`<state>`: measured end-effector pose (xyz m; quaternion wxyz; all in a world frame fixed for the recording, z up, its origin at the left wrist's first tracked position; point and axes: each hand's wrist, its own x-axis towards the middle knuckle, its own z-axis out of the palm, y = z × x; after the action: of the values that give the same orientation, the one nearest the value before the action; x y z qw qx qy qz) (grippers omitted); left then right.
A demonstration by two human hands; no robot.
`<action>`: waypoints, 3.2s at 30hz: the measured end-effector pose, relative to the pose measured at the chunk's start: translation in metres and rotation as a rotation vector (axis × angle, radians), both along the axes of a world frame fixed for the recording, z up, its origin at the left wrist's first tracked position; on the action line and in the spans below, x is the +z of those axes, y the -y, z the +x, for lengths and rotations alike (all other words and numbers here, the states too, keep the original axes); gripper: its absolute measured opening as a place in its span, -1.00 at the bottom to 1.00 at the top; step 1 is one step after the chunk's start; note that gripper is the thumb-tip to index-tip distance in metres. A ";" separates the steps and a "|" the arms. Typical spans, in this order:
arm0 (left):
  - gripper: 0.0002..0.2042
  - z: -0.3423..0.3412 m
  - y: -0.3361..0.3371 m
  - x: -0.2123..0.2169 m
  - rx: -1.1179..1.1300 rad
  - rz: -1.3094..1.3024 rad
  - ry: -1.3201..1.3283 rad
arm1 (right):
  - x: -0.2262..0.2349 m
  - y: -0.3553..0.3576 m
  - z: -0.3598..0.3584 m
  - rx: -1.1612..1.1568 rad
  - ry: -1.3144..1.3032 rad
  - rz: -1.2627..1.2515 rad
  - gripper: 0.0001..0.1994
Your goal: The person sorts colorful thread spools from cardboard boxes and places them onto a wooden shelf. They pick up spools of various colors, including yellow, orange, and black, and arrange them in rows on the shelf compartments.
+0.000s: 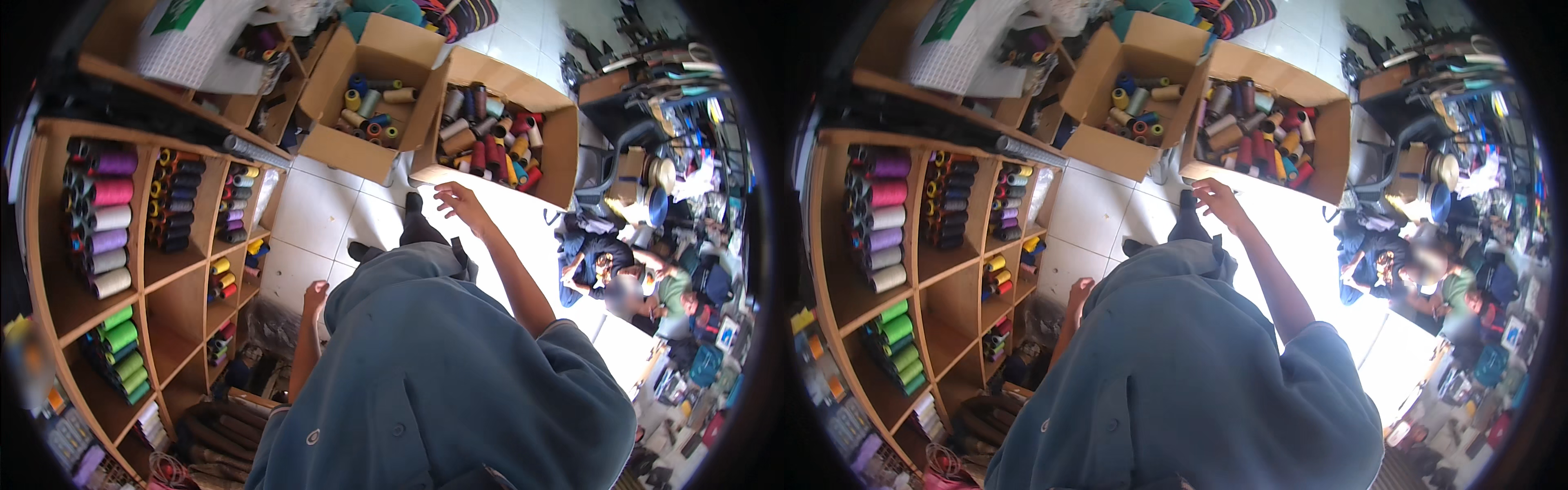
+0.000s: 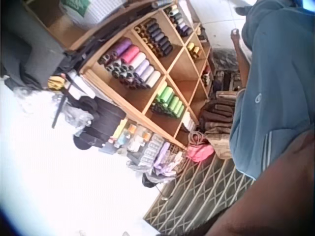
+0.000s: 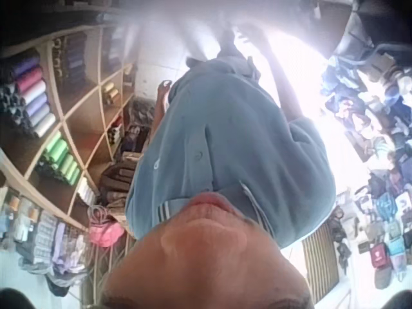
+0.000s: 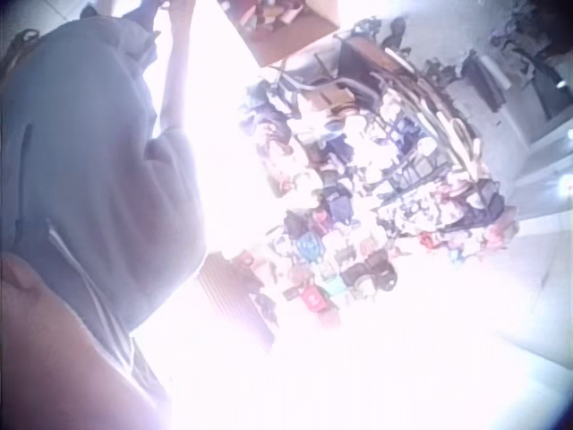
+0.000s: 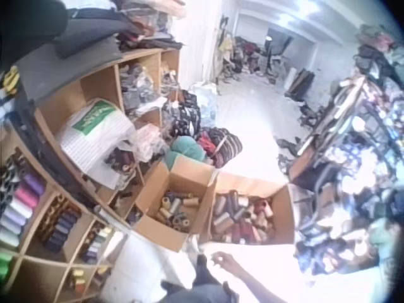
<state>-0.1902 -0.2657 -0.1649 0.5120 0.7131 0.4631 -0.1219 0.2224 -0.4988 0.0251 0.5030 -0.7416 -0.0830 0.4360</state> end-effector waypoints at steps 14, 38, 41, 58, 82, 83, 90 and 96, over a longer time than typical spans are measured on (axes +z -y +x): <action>-0.76 0.319 0.060 0.126 -0.264 -0.258 0.249 | -0.095 0.059 0.184 -0.085 0.392 0.007 -0.80; -0.27 0.563 0.186 0.029 -0.520 0.014 -0.001 | -0.156 0.122 0.201 -0.144 0.489 -0.498 -0.44; -0.21 0.582 0.204 0.018 -0.419 -0.085 -0.107 | -0.156 0.142 0.197 -0.197 0.318 -0.393 -0.52; -0.21 0.556 0.154 0.012 -0.739 0.191 0.005 | -0.156 0.145 0.223 -0.004 0.595 -0.492 -0.54; -0.42 0.555 0.187 0.087 -0.918 0.325 0.521 | -0.097 0.154 0.196 -0.242 0.610 -0.257 -0.66; -0.43 0.558 0.195 0.085 -0.891 0.262 0.608 | -0.088 0.149 0.200 -0.239 0.555 -0.183 -0.67; -0.46 0.569 0.206 0.080 -0.823 0.097 0.254 | -0.093 0.163 0.216 -0.206 0.315 -0.129 -0.57; -0.53 0.557 0.168 0.068 -0.827 0.621 -0.033 | -0.156 0.206 0.203 0.323 0.488 -0.702 -0.39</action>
<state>0.3671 -0.4335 -0.0970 0.1781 0.9529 0.1648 -0.1821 0.4253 -0.7052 -0.1311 0.1124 -0.9258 -0.1608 0.3230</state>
